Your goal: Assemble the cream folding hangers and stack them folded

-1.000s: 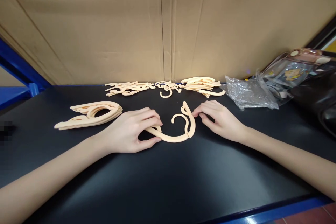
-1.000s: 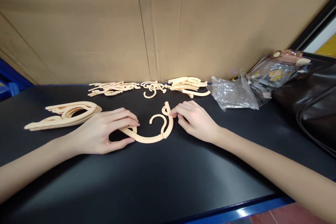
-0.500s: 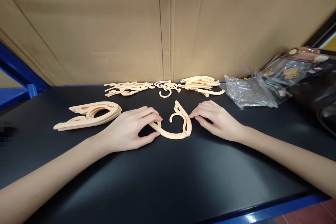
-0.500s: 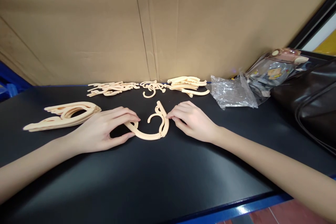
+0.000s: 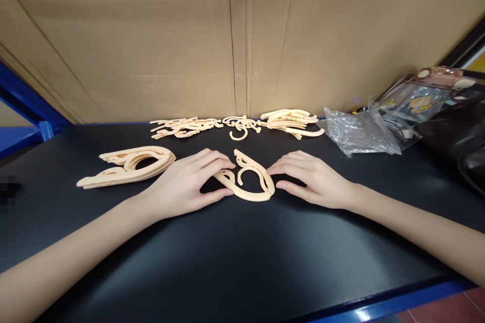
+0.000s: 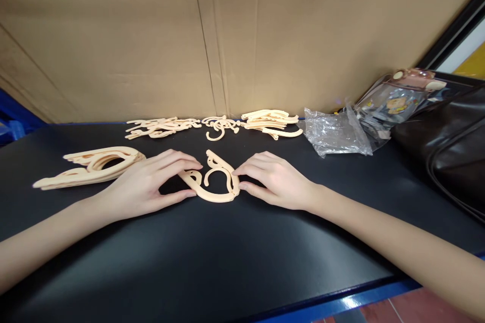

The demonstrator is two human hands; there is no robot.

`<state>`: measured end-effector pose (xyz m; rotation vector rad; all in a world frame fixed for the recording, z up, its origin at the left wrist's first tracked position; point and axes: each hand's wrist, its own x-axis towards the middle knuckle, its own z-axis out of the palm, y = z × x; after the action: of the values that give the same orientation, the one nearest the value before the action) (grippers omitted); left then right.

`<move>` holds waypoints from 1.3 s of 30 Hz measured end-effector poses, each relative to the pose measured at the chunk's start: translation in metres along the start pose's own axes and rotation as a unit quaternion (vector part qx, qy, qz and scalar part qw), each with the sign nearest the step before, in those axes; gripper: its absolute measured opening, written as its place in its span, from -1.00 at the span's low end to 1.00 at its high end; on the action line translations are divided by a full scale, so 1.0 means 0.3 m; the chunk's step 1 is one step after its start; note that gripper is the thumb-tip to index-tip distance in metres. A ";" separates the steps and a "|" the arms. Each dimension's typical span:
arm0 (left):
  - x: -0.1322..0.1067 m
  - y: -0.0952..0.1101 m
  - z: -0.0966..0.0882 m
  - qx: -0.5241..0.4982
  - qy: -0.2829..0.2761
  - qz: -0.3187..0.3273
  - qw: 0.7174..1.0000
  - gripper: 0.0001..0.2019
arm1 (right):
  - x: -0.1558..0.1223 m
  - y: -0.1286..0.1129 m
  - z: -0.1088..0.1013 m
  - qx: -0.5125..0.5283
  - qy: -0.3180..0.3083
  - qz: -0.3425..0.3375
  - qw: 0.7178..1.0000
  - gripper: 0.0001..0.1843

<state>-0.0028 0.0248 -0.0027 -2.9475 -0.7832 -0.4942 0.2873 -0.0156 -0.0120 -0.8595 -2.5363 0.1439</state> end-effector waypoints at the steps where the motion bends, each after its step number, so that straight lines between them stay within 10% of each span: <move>1: 0.001 0.000 0.000 0.003 0.002 -0.004 1.000 -0.65 | 0.000 -0.002 0.001 0.001 -0.002 0.000 1.000 -0.75; 31: -0.004 0.043 0.004 -0.073 -0.079 -0.035 0.994 -0.43 | 0.002 -0.034 0.009 0.013 -0.014 -0.035 0.999 -0.60; 39: 0.000 0.103 -0.023 0.056 -0.054 -0.060 0.995 -0.44 | 0.000 -0.020 0.010 0.005 -0.022 -0.026 0.999 -0.63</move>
<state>0.0103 -0.0032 0.0049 -2.8560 -0.9702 -0.2898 0.2825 -0.0201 -0.0133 -0.7927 -2.5934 0.1602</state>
